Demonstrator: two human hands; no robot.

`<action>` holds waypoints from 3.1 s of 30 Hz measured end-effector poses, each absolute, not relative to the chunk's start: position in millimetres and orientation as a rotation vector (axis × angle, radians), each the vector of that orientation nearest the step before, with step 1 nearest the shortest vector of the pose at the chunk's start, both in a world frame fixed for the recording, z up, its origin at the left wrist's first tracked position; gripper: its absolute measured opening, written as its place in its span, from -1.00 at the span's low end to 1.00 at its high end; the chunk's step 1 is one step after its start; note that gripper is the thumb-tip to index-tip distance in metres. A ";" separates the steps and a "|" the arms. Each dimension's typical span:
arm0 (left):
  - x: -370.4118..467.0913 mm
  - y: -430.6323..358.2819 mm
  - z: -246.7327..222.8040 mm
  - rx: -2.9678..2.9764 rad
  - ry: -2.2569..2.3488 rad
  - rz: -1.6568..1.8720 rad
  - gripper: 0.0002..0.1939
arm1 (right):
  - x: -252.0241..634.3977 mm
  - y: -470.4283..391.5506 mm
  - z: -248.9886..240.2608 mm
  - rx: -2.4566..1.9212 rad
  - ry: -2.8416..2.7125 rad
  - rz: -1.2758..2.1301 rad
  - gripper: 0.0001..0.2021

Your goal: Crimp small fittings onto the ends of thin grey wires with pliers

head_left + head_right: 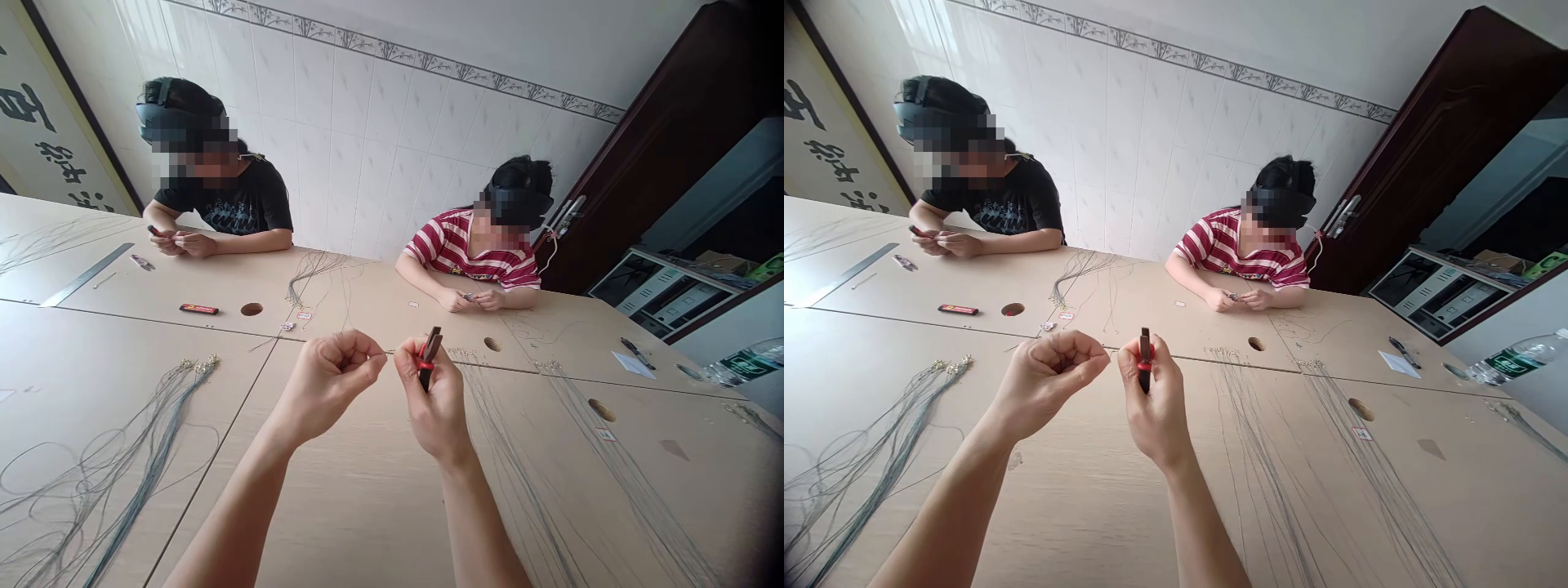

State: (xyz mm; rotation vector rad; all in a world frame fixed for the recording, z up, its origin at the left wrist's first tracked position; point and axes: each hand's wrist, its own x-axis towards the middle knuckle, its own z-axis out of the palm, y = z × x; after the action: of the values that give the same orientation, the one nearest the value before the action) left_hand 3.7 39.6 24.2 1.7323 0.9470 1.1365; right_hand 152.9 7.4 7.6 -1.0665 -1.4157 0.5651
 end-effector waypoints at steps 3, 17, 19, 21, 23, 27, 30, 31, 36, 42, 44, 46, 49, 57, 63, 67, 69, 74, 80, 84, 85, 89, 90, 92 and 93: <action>3.7 39.7 23.6 1.748 0.952 1.108 -0.85 | 152.3 5.7 9.2 -1.053 -1.425 0.574 -0.77; 3.8 36.0 32.1 1.616 0.964 1.129 -0.84 | 153.2 3.6 12.4 -1.058 -1.422 0.622 -0.76; 2.2 36.2 33.7 1.565 0.948 1.082 -0.83 | 152.8 3.5 11.9 -1.052 -1.436 0.607 -0.76; 1.3 36.8 33.7 1.516 0.920 1.052 -0.85 | 152.4 3.7 11.3 -1.035 -1.449 0.598 -0.77; 1.0 37.8 32.4 1.465 0.879 1.025 -0.83 | 152.4 3.8 10.5 -1.026 -1.469 0.588 -0.79; 1.2 39.5 30.8 1.385 0.807 0.988 -0.83 | 153.2 3.1 9.8 -1.040 -1.516 0.551 -0.82; 1.1 39.1 32.5 1.348 0.807 0.961 -0.84 | 153.4 2.3 9.8 -1.052 -1.553 0.520 -0.84; 1.0 38.9 33.3 1.336 0.809 0.946 -0.84 | 153.4 2.2 9.6 -1.055 -1.568 0.503 -0.84; 0.0 38.9 35.4 1.263 0.810 0.885 -0.84 | 153.9 4.0 6.5 -1.038 -1.662 0.347 -0.88; 0.0 39.8 36.9 1.183 0.786 0.855 -0.74 | 155.3 8.0 2.5 -1.017 -1.722 0.169 -0.87; -0.6 39.3 37.5 1.166 0.762 0.863 -0.73 | 155.0 8.9 2.3 -1.028 -1.707 0.165 -0.91; -1.6 38.6 37.7 1.150 0.745 0.871 -0.72 | 154.6 9.3 2.3 -1.049 -1.690 0.197 -0.96; -3.2 37.7 37.4 1.138 0.733 0.875 -0.71 | 154.2 9.4 1.8 -1.064 -1.693 0.225 -0.97; -2.2 36.5 37.3 1.205 0.730 0.876 -0.78 | 154.6 9.5 1.7 -1.013 -1.712 0.243 -0.88; -1.3 34.7 34.1 1.342 0.718 0.917 -0.80 | 156.3 3.1 7.3 -1.026 -1.668 0.431 -0.82; -2.4 36.0 30.5 1.549 0.690 0.972 -0.78 | 157.6 -0.6 11.5 -1.056 -1.635 0.548 -0.77; -2.5 36.8 30.3 1.644 0.685 1.011 -0.79 | 158.3 -1.4 13.0 -1.075 -1.626 0.582 -0.76; -2.1 36.5 30.0 1.760 0.722 1.025 -0.78 | 160.5 -3.1 17.0 -1.078 -1.610 0.685 -0.77; 0.3 36.8 24.2 1.854 0.775 1.002 -0.80 | 166.0 -4.2 18.7 -1.086 -1.490 0.961 -0.74; 3.7 36.6 22.2 1.948 0.829 0.990 -0.84 | 171.3 -0.4 13.3 -1.066 -1.323 1.219 -0.75; 4.3 36.5 22.3 1.959 0.842 0.989 -0.84 | 172.1 0.4 12.2 -1.051 -1.297 1.251 -0.75; 4.7 37.6 23.8 1.927 0.887 1.006 -0.76 | 172.5 0.7 12.5 -1.100 -1.289 1.141 -0.75; 4.3 38.1 24.0 1.897 0.885 1.009 -0.73 | 172.2 0.2 13.4 -1.116 -1.300 1.105 -0.75; 3.3 38.8 24.0 1.826 0.871 1.005 -0.71 | 171.5 -0.8 15.6 -1.129 -1.320 1.058 -0.74; 3.0 38.9 24.0 1.800 0.869 1.001 -0.71 | 171.3 -1.2 16.6 -1.132 -1.330 1.038 -0.74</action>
State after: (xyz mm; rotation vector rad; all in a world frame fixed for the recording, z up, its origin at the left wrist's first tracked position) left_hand 3.0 38.9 24.0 1.7996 0.8686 1.0008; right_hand 171.3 -1.2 16.6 -1.1316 -1.3299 1.0381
